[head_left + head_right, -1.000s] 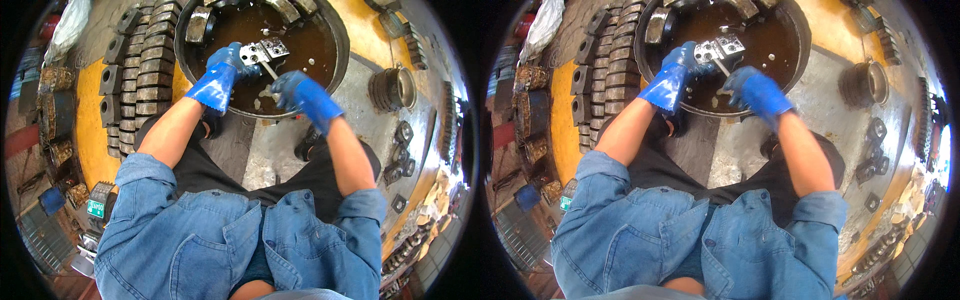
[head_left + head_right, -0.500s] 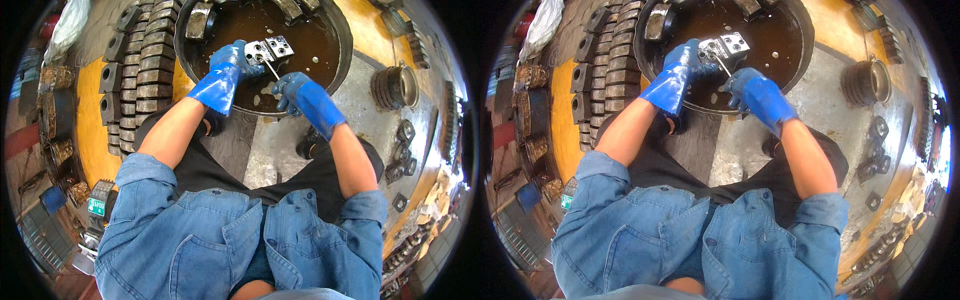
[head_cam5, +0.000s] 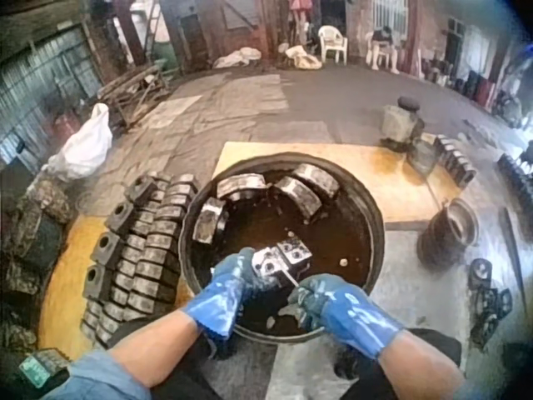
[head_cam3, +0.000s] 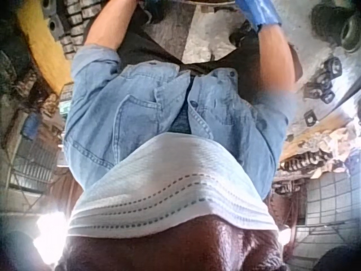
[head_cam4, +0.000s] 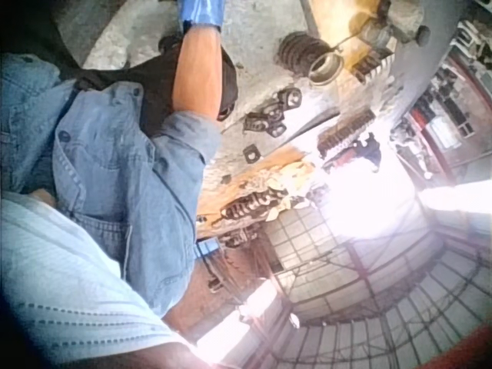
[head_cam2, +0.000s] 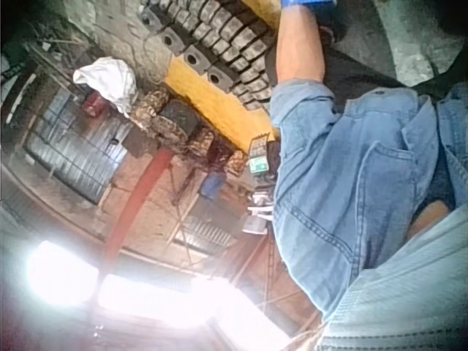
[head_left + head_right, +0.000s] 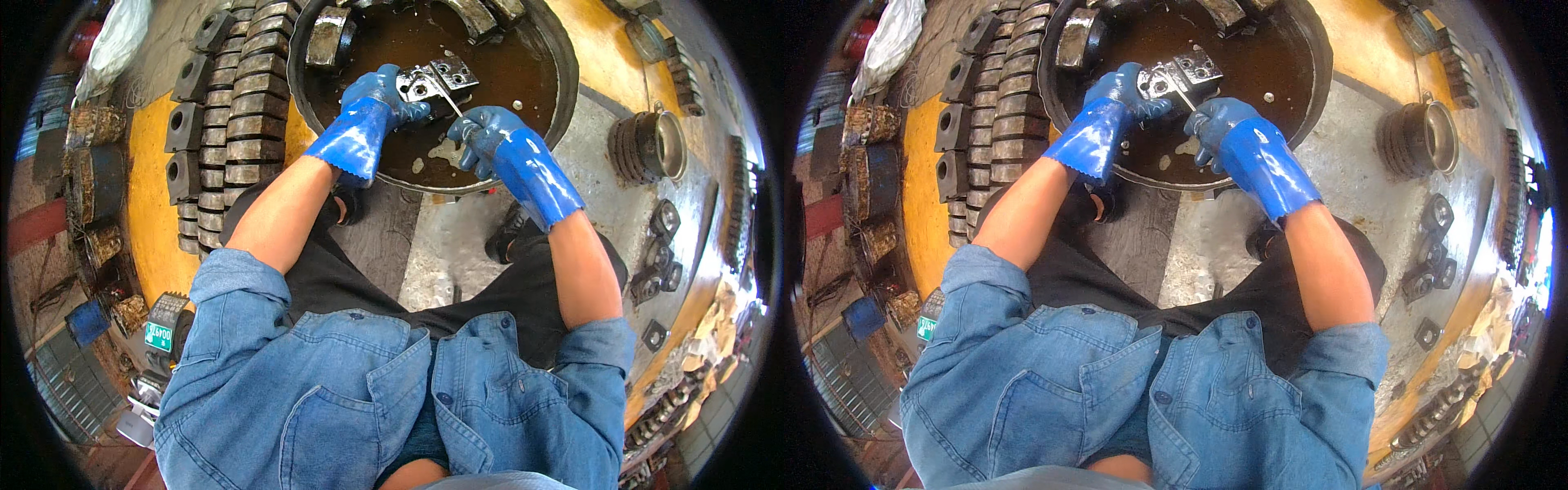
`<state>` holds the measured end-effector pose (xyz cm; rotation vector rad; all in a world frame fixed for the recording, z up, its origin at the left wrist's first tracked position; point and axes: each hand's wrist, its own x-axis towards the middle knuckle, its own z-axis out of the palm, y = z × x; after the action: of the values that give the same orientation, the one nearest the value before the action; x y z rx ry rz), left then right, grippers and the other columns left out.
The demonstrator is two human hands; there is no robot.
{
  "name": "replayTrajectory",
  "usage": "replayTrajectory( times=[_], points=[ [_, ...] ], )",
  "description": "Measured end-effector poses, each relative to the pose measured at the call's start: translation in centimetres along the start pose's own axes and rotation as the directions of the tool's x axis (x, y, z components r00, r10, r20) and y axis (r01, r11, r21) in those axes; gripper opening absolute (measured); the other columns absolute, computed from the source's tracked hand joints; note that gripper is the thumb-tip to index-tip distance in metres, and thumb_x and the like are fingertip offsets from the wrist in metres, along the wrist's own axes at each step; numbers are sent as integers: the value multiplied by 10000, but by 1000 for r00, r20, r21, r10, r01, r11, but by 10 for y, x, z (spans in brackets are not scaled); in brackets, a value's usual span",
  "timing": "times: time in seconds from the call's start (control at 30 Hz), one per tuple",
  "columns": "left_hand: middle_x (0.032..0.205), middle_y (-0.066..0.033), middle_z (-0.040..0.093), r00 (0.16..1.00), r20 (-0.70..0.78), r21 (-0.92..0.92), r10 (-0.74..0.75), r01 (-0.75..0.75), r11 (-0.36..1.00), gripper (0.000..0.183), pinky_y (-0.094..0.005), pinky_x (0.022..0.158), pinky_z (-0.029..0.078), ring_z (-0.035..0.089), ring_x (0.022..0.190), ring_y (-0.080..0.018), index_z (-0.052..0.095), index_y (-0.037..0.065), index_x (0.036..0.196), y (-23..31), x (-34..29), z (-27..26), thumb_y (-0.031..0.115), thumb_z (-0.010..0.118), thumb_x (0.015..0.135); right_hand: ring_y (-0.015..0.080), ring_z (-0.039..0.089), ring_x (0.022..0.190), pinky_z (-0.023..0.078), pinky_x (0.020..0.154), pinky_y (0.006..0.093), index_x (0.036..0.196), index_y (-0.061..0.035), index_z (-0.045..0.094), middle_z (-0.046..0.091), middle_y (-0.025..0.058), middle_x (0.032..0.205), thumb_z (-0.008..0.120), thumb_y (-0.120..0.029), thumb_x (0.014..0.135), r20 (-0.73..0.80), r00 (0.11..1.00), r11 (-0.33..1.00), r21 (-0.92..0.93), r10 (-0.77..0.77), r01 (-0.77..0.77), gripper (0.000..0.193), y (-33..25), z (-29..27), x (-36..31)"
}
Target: The person cleans several metal engine components by immersing them in a bucket of liquid and scrubbing their surfaces using a small brush.
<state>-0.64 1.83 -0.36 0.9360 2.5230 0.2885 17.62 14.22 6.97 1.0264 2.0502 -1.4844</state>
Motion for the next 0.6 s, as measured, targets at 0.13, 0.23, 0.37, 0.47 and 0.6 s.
replayTrajectory(
  times=[0.13,0.23,0.37,0.47,0.6],
  points=[
    [1233,-189,728,999,3,9,53,-53,999,817,-471,976,558,693,1158,-378,641,116,1323,2,-2,1,601,877,709,187,693,651,569,605,346,1158,-64,730,757,107,846,557,-244,1044,36,999,973,-228,-34,41,274,9,8,30],
    [1194,-207,740,998,45,-47,41,-39,998,789,-462,966,550,711,1137,-364,654,116,1315,-4,-1,-6,557,897,708,197,710,681,577,619,360,1155,-62,732,762,119,864,573,-247,1031,56,998,941,-333,-39,55,273,4,15,34],
    [1173,-209,743,998,-38,-15,49,-50,999,776,-457,954,554,715,1123,-366,647,110,1307,-3,-12,0,544,903,717,198,710,682,575,611,364,1151,-57,731,757,118,846,567,-236,1035,74,997,978,-205,-13,28,269,1,13,25],
    [1181,-196,743,995,11,-4,94,-94,996,809,-464,957,557,705,1128,-375,644,117,1311,1,-4,-2,577,899,696,186,696,658,564,587,348,1120,-53,720,736,100,792,542,-257,1065,145,978,930,-316,-148,187,277,33,20,50],
    [1192,-188,739,992,6,-30,125,-125,992,794,-466,963,554,692,1145,-379,652,111,1287,-11,-9,-6,575,898,692,160,656,573,529,515,318,1158,-73,714,735,97,777,554,-230,1065,88,996,999,-28,-32,35,244,3,-5,10]
  ],
)
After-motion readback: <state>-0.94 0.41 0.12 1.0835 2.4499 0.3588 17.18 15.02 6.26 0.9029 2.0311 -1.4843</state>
